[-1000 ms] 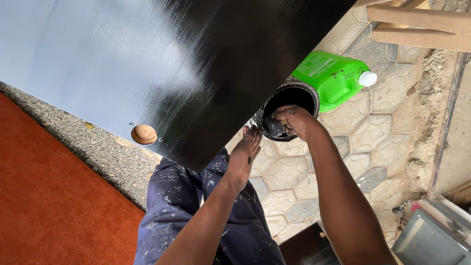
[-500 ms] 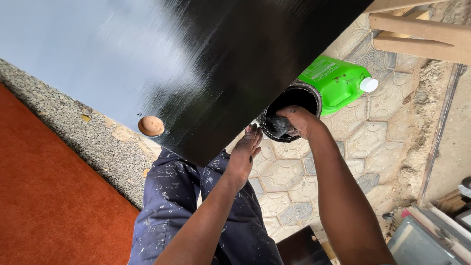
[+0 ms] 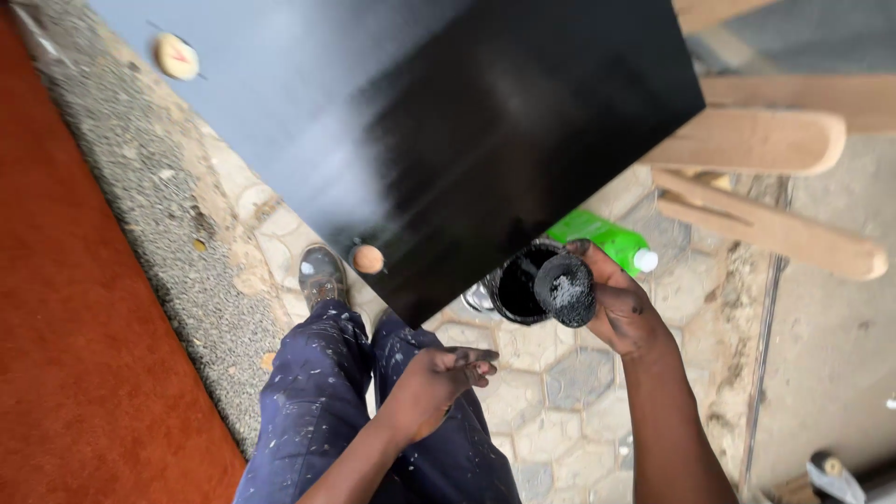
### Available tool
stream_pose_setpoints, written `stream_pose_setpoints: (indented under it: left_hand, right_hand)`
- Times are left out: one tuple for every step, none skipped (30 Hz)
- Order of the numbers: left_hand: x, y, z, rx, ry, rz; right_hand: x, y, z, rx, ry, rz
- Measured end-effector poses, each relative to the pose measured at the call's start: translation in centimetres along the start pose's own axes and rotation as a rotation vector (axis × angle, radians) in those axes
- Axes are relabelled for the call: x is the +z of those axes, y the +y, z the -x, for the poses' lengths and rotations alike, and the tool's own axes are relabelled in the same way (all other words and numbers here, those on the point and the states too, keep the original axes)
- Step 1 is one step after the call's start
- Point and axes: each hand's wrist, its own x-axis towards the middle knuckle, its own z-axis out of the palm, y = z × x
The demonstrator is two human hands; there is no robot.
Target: The person paints a rectangular wooden board black using a paintbrush. They repeatedly dip the brush into a paint can and apply the paint to the board's surface, covering it completely.
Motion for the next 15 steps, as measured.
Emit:
stream_pose_setpoints:
  left_hand:
    - [-0.5,1.8,1.6,0.121,-0.003,-0.021]
    - [-1.3,3.5,3.1,0.241,-0.005,-0.042]
    - [-1.8,5.2,3.9,0.258,0.002,-0.031]
    - [-2.4,7.0,4.5,0.338,0.083,0.001]
    - [-3.2,8.5,5.3,0.409,0.162,0.036]
    - [-4.1,9.8,5.6,0.417,0.166,0.05]
    - [-5.0,11.2,5.9,0.384,0.292,0.087]
    - [-5.9,12.7,6.1,0.347,0.417,0.125]
    - [-7.3,12.9,5.6,0.343,0.418,0.136]
    - [-8.7,13.2,5.1,0.487,0.518,0.083]
    - [-10.3,13.6,4.5,0.631,0.619,0.027]
    - [-11.3,15.5,5.2,0.628,0.62,0.037]
    - [-12.2,17.3,6.0,0.573,0.693,-0.04]
    - [-13.1,19.1,6.9,0.517,0.764,-0.117]
    - [-14.2,20.4,7.0,0.518,0.761,-0.11]
  right_hand:
    - [1.5,-0.7,-0.4,-0.013,0.087,-0.001]
    - [3.1,-1.3,-1.1,-0.026,0.174,-0.003]
    - [4.8,-2.2,-2.1,-0.024,0.158,0.01]
    - [6.5,-3.0,-3.3,-0.006,0.16,-0.013]
    - [8.2,-3.6,-4.2,0.015,0.17,-0.036]
    - [9.5,-3.9,-5.7,0.022,0.162,-0.024]
    - [10.8,-4.3,-7.3,0.004,0.177,-0.022]
    - [12.1,-4.6,-8.9,-0.015,0.191,-0.02]
    - [14.4,-5.2,-10.4,-0.006,0.192,-0.012]
    - [16.7,-5.7,-12.1,-0.047,0.187,-0.029]
    - [19.0,-6.3,-13.8,-0.09,0.181,-0.046]
    - [19.8,-6.5,-15.6,-0.084,0.182,-0.039]
    - [20.5,-6.8,-17.0,-0.142,0.265,0.02]
    - [21.2,-7.1,-18.4,-0.199,0.347,0.079]
    - [22.5,-7.2,-19.3,-0.199,0.347,0.087]
